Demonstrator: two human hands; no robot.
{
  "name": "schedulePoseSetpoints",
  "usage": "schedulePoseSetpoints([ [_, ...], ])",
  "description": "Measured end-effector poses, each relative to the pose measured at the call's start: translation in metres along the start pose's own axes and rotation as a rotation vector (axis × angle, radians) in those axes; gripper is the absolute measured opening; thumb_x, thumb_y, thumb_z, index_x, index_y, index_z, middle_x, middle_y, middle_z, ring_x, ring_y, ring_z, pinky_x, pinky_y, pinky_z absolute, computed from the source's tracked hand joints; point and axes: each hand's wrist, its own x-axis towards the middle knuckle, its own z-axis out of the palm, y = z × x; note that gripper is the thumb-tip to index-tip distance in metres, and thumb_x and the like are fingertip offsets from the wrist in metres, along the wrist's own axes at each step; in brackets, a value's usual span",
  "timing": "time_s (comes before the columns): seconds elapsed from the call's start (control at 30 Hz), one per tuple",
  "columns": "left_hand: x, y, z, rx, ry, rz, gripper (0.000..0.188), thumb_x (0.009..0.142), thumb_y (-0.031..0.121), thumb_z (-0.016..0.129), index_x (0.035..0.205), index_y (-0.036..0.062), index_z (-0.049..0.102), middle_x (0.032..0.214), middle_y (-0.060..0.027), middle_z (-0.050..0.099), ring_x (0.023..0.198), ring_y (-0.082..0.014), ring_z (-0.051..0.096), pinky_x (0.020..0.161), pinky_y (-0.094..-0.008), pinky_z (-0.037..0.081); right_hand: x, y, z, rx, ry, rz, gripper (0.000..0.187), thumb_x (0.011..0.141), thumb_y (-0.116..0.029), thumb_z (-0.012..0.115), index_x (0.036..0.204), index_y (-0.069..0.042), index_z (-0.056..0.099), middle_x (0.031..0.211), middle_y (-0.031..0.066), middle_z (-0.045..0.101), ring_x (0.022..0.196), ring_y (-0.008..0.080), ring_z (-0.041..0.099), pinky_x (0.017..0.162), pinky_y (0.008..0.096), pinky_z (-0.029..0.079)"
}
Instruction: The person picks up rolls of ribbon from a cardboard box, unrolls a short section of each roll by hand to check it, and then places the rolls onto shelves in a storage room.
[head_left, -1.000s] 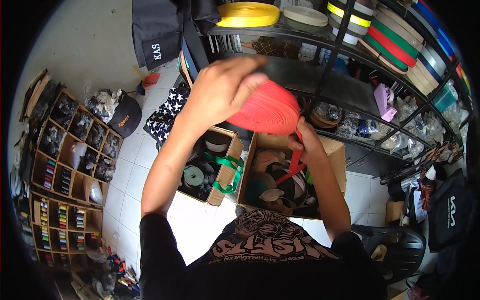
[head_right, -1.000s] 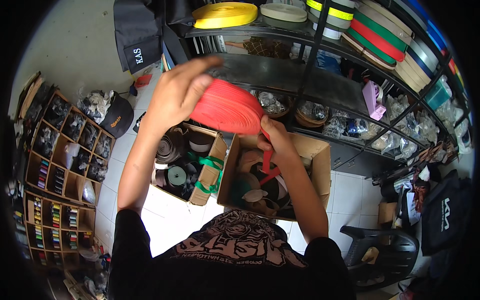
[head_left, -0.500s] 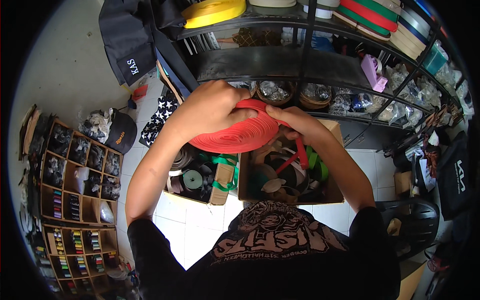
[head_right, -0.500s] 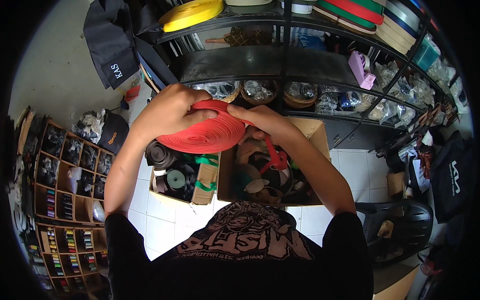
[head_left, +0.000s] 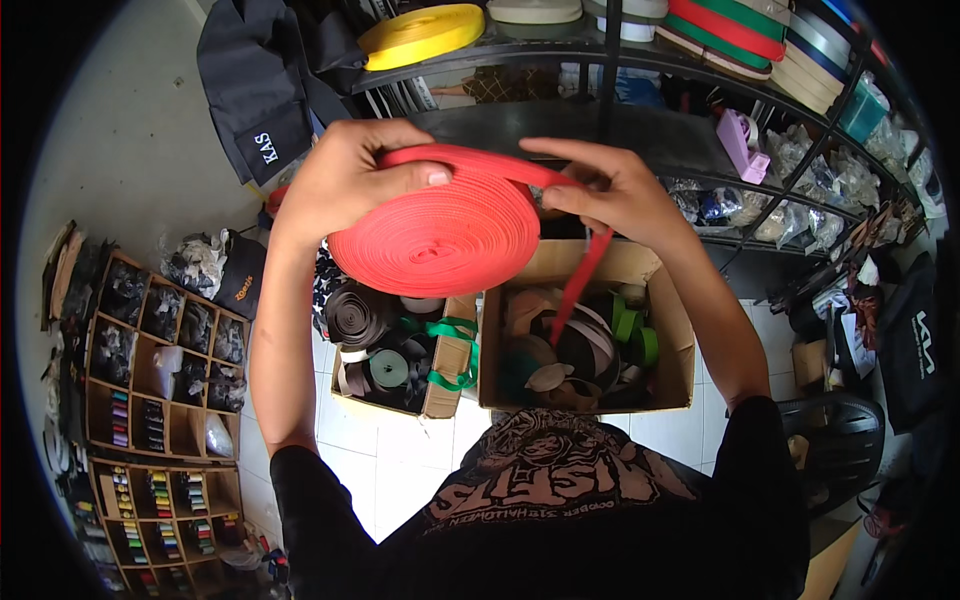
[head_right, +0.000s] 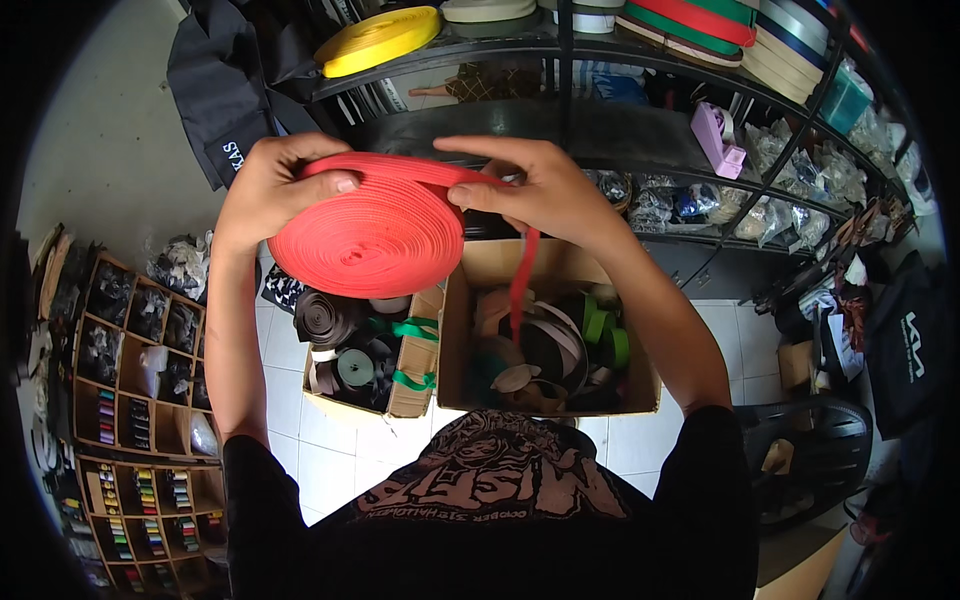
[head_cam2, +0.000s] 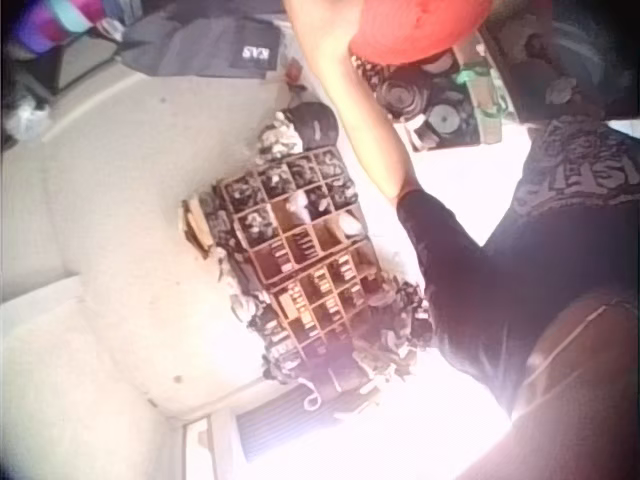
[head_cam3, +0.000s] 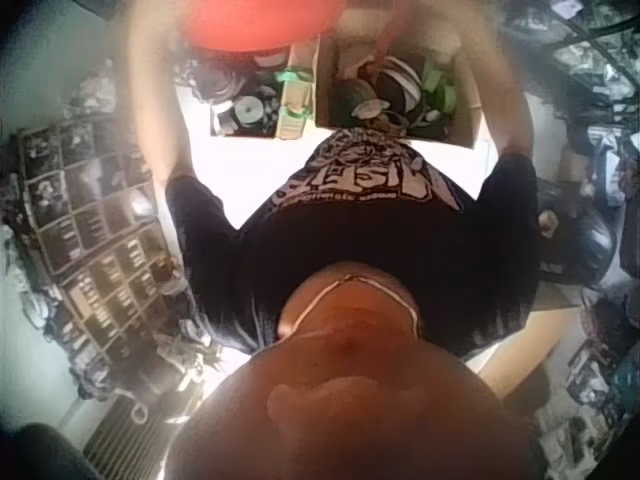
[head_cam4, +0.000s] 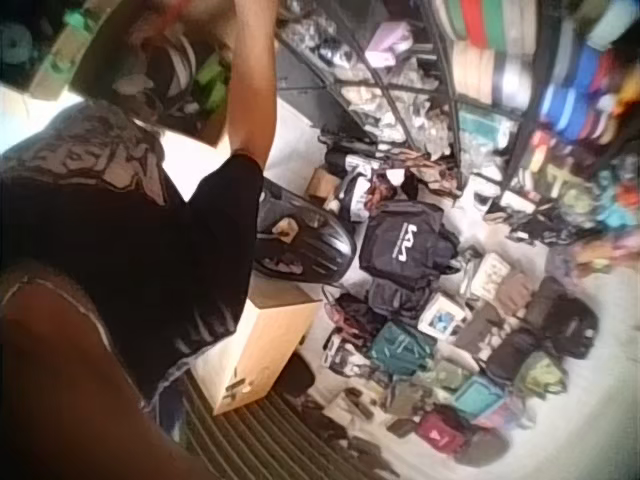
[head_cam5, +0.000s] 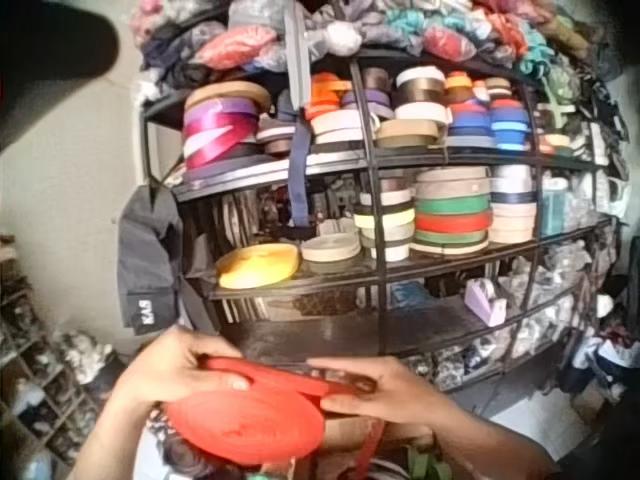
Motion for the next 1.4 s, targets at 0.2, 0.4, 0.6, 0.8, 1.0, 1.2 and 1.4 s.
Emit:
schedulePoseSetpoints([
  [0.2,-0.018,-0.008,-0.046,-0.327,0.396,0.126,0.03,0.084,0.021,0.071,0.1,-0.0039,0.067,0.085,-0.0082,0.069,0.074,-0.0088,0.062,0.068,-0.0224,0.05,-0.003,-0.041,-0.028,-0.188,0.023,-0.331,0.05,0.078,-0.012,0.074,0.125,-0.009,0.06,0.097,0.0047,0.068,0.081,0.0077,0.06,0.075,0.0222,0.048],
  [0.4,-0.014,-0.001,-0.032,-0.726,0.819,0.252,0.035,0.089,0.026,0.065,0.102,-0.0065,0.065,0.092,-0.0115,0.068,0.076,-0.012,0.062,0.068,-0.0248,0.051,0.017,-0.024,0.005,-0.273,0.339,-0.656,0.057,0.084,-0.024,0.069,0.135,-0.008,0.049,0.088,0.0036,0.062,0.063,0.007,0.042,0.057,0.0218,0.038],
  [0.6,0.002,-0.007,0.009,-0.99,0.974,0.192,0.032,0.091,0.028,0.063,0.099,-0.0035,0.066,0.094,-0.0094,0.068,0.079,-0.0123,0.062,0.073,-0.0248,0.05,0.031,-0.003,0.053,-0.182,0.685,-0.687,0.06,0.092,-0.019,0.058,0.143,0.0,0.033,0.124,0.0186,0.057,0.097,0.0183,0.059,0.085,0.0282,0.045],
  [0.8,0.001,-0.004,0.071,-1.248,0.983,0.041,0.034,0.093,0.03,0.058,0.108,-0.0004,0.062,0.105,-0.008,0.064,0.092,-0.0141,0.06,0.083,-0.0276,0.047,0.026,0.018,0.065,0.26,0.89,-0.539,0.05,0.097,-0.018,0.047,0.141,0.002,0.034,0.143,0.0163,0.039,0.125,0.0211,0.042,0.105,0.0331,0.032],
  [1.0,-0.014,-0.014,0.05,-0.87,0.582,-0.05,0.034,0.093,0.028,0.058,0.102,-0.0038,0.064,0.088,-0.0045,0.065,0.077,-0.0082,0.058,0.072,-0.0197,0.046,0.017,0.028,0.021,0.163,0.722,-0.476,0.046,0.092,-0.019,0.061,0.13,0.002,0.05,0.124,0.0153,0.058,0.11,0.0173,0.055,0.096,0.0282,0.041],
  [1.2,-0.012,-0.017,0.062,-0.975,0.581,-0.057,0.032,0.091,0.025,0.063,0.101,-0.0055,0.066,0.088,-0.0064,0.067,0.076,-0.0091,0.059,0.071,-0.0218,0.048,0.009,0.015,0.017,0.074,0.488,-0.395,0.043,0.086,-0.014,0.067,0.126,-0.002,0.057,0.117,0.0118,0.064,0.103,0.0134,0.059,0.091,0.0252,0.044],
  [1.4,-0.018,-0.023,0.064,-0.77,0.274,-0.092,0.035,0.091,0.03,0.062,0.098,-0.005,0.065,0.083,-0.0031,0.064,0.075,-0.007,0.056,0.068,-0.0221,0.046,0.003,0.016,-0.001,-0.044,0.282,-0.333,0.039,0.084,-0.01,0.068,0.122,-0.001,0.06,0.112,0.0122,0.066,0.098,0.0132,0.061,0.088,0.0248,0.047],
])
